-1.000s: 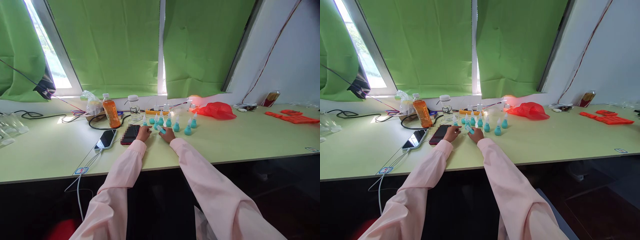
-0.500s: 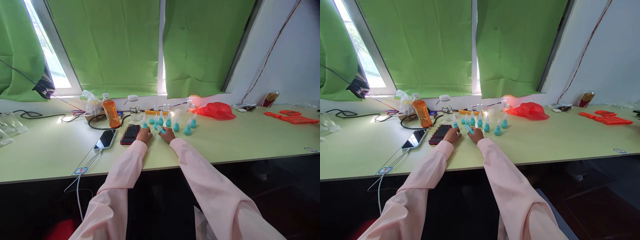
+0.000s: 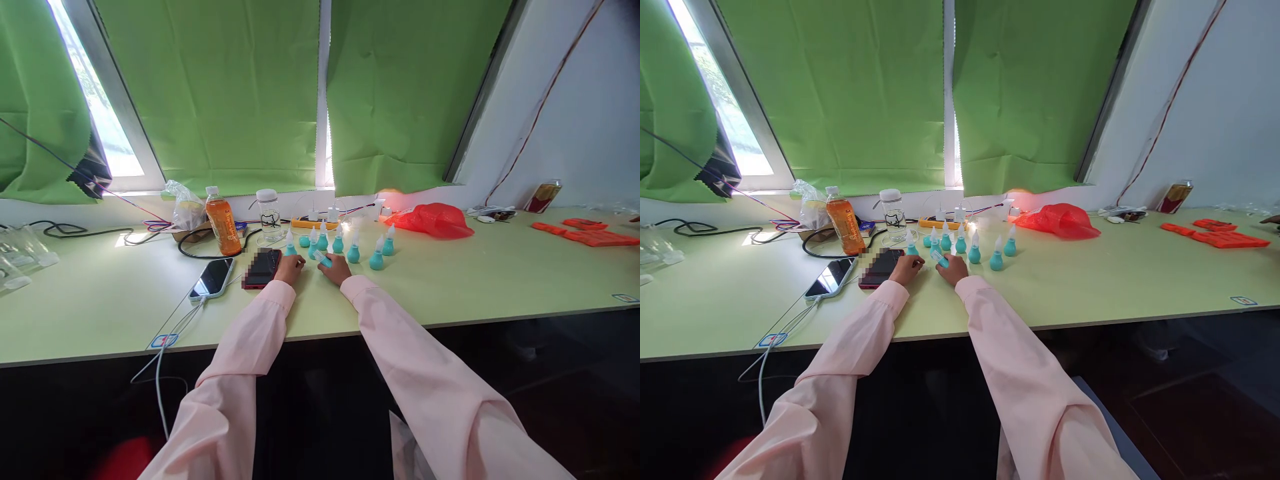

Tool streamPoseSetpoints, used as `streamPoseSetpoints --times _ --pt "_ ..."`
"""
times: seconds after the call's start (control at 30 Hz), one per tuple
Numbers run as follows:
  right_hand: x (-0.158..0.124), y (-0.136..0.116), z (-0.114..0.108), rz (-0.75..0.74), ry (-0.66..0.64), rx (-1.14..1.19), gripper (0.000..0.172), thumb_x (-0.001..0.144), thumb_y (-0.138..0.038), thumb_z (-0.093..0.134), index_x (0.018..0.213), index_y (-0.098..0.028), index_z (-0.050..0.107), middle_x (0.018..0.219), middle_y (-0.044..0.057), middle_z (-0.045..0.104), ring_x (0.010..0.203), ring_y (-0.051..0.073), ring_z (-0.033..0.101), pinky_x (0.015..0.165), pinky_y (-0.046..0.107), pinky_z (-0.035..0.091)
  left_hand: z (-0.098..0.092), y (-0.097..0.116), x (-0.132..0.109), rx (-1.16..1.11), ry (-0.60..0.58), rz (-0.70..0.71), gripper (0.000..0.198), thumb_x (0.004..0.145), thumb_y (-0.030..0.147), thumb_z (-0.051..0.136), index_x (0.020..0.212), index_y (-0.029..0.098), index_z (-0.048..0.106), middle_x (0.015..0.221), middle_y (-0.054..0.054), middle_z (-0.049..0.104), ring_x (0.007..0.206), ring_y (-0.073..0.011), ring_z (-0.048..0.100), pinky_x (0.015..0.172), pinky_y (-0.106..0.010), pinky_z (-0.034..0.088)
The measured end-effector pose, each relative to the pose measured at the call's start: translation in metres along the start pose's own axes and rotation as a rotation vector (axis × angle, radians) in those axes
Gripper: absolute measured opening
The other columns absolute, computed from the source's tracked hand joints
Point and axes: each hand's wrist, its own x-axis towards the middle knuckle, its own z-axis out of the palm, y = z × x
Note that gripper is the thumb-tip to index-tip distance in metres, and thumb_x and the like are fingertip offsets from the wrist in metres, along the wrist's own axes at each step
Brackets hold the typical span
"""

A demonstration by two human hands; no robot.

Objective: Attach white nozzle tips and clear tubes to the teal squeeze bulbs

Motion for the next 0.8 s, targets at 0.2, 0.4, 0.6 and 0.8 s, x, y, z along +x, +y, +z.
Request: streamPoseSetpoints --times 0.2,0.4,0.6,0.8 --pt "0.001 0.000 0.000 -0.007 0.003 -0.011 0.015 0.064 -0.032 0.048 0.059 -0.018 0.053 0.056 0.000 0.052 0.055 0.014 0.046 0.050 0.023 0.030 0.002 0.001 -0.002 0.003 0.050 0.041 0.017 0.075 0.019 0.048 0.089 0.016 0.057 0.085 -0.006 0.056 0.078 -0.0159 0.054 0.072 -0.028 0.041" --pt "0.000 0.000 0.000 -0.017 0.007 -0.014 0.015 0.064 -0.032 0.048 0.059 -0.018 0.053 0.056 0.000 0.052 0.056 0.014 0.047 0.050 0.024 0.030 0.005 0.004 -0.003 -0.007 0.063 0.043 0.020 0.069 0.017 0.051 0.087 0.017 0.060 0.084 -0.006 0.057 0.079 -0.0176 0.054 0.070 -0.026 0.040" --pt "0.001 0.002 0.001 -0.034 0.010 -0.012 0.015 0.064 -0.031 0.049 0.060 -0.018 0.053 0.056 0.000 0.053 0.055 0.014 0.048 0.050 0.024 0.031 0.004 0.007 -0.008 -0.036 0.095 0.032 0.028 0.066 0.012 0.051 0.092 0.020 0.058 0.086 -0.004 0.057 0.081 -0.0170 0.053 0.072 -0.025 0.040" --pt "0.000 0.001 0.001 -0.079 0.013 0.010 0.013 0.063 -0.028 0.049 0.061 -0.017 0.055 0.056 0.002 0.055 0.056 0.016 0.049 0.051 0.025 0.033 -0.008 0.017 -0.015 -0.109 0.221 0.044 0.031 0.074 0.015 0.040 0.104 0.019 0.049 0.091 -0.006 0.056 0.082 -0.0164 0.052 0.071 -0.025 0.038"
